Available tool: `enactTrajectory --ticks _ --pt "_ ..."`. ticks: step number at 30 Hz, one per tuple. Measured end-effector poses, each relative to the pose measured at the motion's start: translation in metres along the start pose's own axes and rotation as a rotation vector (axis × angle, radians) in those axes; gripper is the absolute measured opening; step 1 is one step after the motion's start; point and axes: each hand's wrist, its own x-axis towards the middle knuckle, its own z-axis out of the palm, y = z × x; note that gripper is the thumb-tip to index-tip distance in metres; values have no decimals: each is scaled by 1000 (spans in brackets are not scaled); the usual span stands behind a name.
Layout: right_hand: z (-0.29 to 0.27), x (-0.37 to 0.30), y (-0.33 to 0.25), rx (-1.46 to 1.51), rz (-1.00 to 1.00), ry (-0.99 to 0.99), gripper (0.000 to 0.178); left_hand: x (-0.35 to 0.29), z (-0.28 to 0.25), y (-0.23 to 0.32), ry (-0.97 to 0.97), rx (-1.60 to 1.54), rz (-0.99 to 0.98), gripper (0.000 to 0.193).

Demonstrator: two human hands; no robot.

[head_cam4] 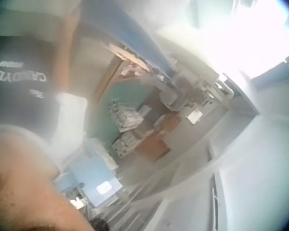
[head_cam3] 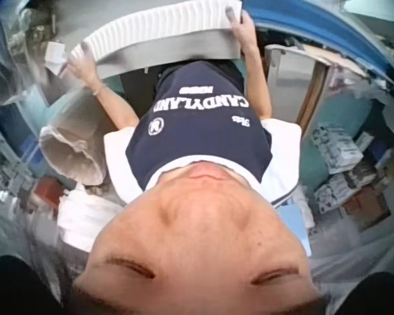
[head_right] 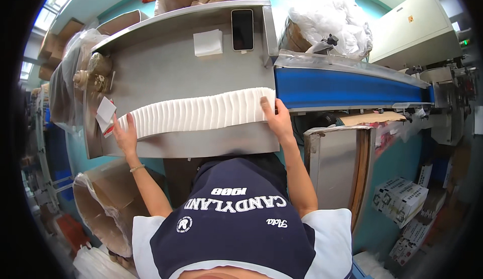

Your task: The person collects rows of white pads from a machine chute, carries them to a workbench, and separates them into small stacks by hand before placing them onto a conveyor belt.

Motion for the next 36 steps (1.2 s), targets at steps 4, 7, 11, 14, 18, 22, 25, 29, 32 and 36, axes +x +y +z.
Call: enactTrajectory --ticks 4,7,11,14,18,22,25,29,32,36 --pt "2 2 -4 -208 -61 -14 36 -2 2 9 -23 89 6 71" --pt "-7 6 -2 446 333 -139 40 4 1 10 -85 63 -22 70" --pt "-29 -1 3 46 417 -210 39 0 1 14 -85 66 -54 70" --pt "-43 7 20 319 259 -15 38 -5 2 19 -58 36 -10 70" --pt "-15 10 10 -4 96 58 46 -11 -6 37 -124 -3 -45 70" --pt "12 7 -1 -106 21 -46 48 -14 -4 37 -102 37 -83 71" --pt "-6 8 3 321 310 -108 39 -15 -6 40 -103 48 -106 71" --pt "-34 7 19 250 263 -57 36 -14 4 35 -80 33 -79 71" --pt "-28 15 16 330 149 128 36 -14 9 34 -59 -1 -48 69" --pt "16 2 -8 -313 -87 -35 50 -14 9 41 -56 30 -44 69"
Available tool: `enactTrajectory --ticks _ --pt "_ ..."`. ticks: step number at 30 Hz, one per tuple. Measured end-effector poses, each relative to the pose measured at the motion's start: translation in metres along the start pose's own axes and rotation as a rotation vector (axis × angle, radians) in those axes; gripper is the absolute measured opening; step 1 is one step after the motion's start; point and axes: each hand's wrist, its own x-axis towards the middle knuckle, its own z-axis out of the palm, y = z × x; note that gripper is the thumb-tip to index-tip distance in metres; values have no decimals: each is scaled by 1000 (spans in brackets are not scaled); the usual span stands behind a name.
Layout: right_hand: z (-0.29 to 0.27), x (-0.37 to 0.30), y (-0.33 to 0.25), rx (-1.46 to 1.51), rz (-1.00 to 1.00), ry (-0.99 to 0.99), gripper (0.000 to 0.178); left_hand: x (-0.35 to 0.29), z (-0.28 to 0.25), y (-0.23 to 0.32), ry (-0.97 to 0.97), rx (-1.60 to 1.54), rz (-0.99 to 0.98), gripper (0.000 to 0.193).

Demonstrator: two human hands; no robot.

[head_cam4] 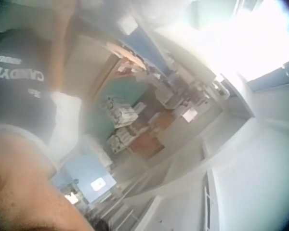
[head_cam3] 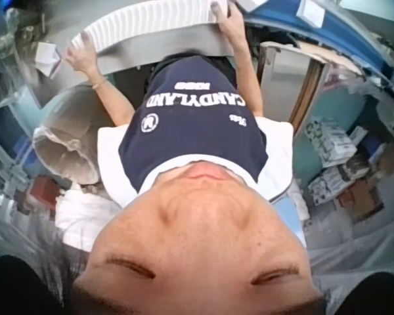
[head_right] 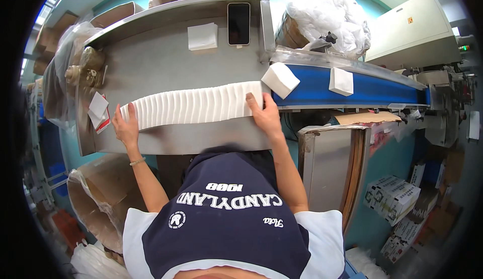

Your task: The person collects rows of white pads from a machine chute, carries them to a workbench, and separates them into small stacks by hand before placing them onto a conveyor belt.

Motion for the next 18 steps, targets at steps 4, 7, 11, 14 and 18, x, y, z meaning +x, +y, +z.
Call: enactTrajectory --ticks 4,7,11,14,18 --pt "-4 1 10 456 252 -103 42 0 0 1 1 0 -12 69" --pt "-26 -2 22 612 434 -207 36 -1 2 1 -3 22 -26 69" --pt "-39 5 35 689 365 49 34 -2 4 5 -3 3 -12 68" --pt "-28 12 31 522 247 86 41 0 6 8 0 19 0 68" --pt "7 -2 1 143 65 -43 46 -2 5 9 -20 6 -4 68"
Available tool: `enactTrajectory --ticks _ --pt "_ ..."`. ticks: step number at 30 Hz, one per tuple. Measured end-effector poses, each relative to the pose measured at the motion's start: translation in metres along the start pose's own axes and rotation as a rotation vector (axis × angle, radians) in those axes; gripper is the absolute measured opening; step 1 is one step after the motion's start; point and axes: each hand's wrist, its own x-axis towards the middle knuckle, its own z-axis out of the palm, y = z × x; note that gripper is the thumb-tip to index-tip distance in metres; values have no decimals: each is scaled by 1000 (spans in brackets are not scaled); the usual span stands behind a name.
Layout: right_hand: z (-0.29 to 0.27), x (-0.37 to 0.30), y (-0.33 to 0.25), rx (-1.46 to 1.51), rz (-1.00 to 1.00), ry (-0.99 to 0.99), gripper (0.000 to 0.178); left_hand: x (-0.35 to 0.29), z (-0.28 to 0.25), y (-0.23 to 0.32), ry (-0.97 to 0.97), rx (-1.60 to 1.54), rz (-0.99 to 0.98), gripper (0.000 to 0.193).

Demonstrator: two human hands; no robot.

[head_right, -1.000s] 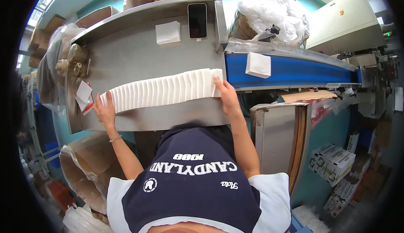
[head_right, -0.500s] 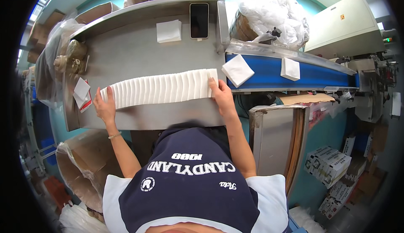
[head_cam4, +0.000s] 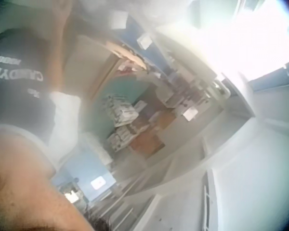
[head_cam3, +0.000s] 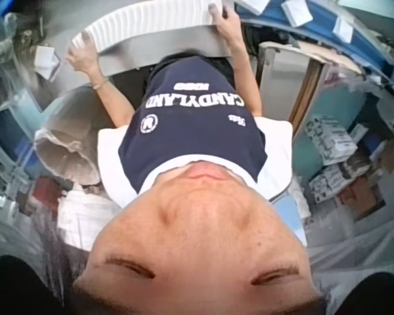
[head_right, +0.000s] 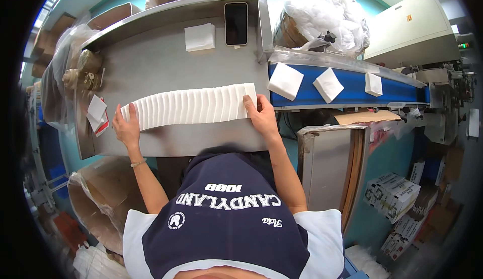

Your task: The person collects rows of white pads from a machine chute, carries them to a workbench, and separates them into small stacks by hand before placing them onto a conveyor belt.

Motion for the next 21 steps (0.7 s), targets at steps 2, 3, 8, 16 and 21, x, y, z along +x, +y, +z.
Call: enactTrajectory --ticks 2,3,8,16,21 --pt "-8 3 8 392 261 -38 38 0 1 2 -9 -10 -8 67" --pt "-15 2 10 392 262 -44 38 0 2 2 -7 -8 -4 67" --pt "-41 3 28 525 309 97 34 -3 1 6 1 -7 -2 67" --pt "5 1 -2 151 62 -43 46 -6 -1 12 -22 -17 -5 67" --pt "-34 -4 25 437 355 -165 38 -8 3 12 -11 -4 -10 67"
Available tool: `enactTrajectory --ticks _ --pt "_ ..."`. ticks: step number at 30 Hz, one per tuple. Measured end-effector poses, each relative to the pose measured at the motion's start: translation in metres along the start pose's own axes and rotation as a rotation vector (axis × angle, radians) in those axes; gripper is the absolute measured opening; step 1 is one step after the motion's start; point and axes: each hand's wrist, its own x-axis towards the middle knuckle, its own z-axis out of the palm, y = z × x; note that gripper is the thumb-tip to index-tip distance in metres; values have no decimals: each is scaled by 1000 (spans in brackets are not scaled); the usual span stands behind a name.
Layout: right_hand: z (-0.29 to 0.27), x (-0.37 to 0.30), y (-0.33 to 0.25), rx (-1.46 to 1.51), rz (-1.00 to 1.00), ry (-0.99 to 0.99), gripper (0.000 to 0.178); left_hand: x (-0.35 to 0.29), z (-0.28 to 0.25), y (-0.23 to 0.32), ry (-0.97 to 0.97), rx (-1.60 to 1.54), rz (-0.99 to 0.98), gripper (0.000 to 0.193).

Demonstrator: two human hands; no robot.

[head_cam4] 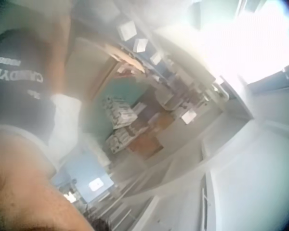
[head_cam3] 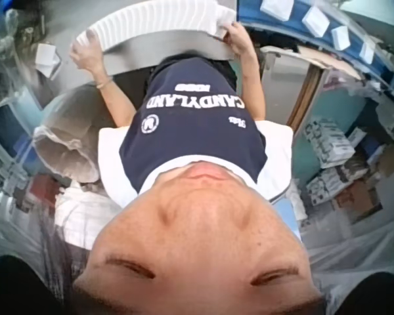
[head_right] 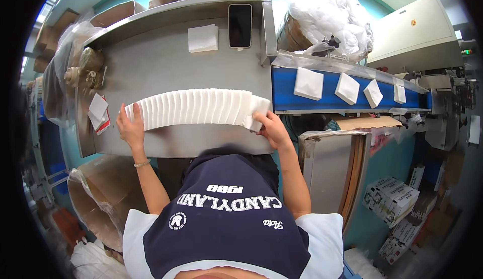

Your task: The person collects rows of white pads from a machine chute, carries them to a workbench, and separates them into small stacks by hand before placing them onto a conveyor belt.

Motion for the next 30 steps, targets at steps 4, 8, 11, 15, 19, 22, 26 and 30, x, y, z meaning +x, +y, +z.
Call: enactTrajectory --ticks 4,8,11,15,19,22,26,30 --pt "-5 12 1 120 -127 193 40 -2 -2 6 -10 11 2 67" --pt "34 7 -8 -320 -342 198 43 -7 -2 13 -27 -19 37 66" --pt "49 -1 -16 -435 -316 129 44 -9 -8 22 -50 24 -2 64" --pt "12 0 -9 -52 -37 8 31 -9 -2 15 -28 10 25 64" --pt "-6 9 -9 189 -187 235 38 -11 0 16 -36 -17 42 64" --pt "5 18 -11 -56 -194 224 42 -14 -1 24 -40 -5 59 64" --pt "45 9 -7 -514 -442 175 49 -15 -2 27 -51 -31 92 63" --pt "20 7 -4 -111 -52 -24 43 -17 -6 28 -69 -17 55 63"
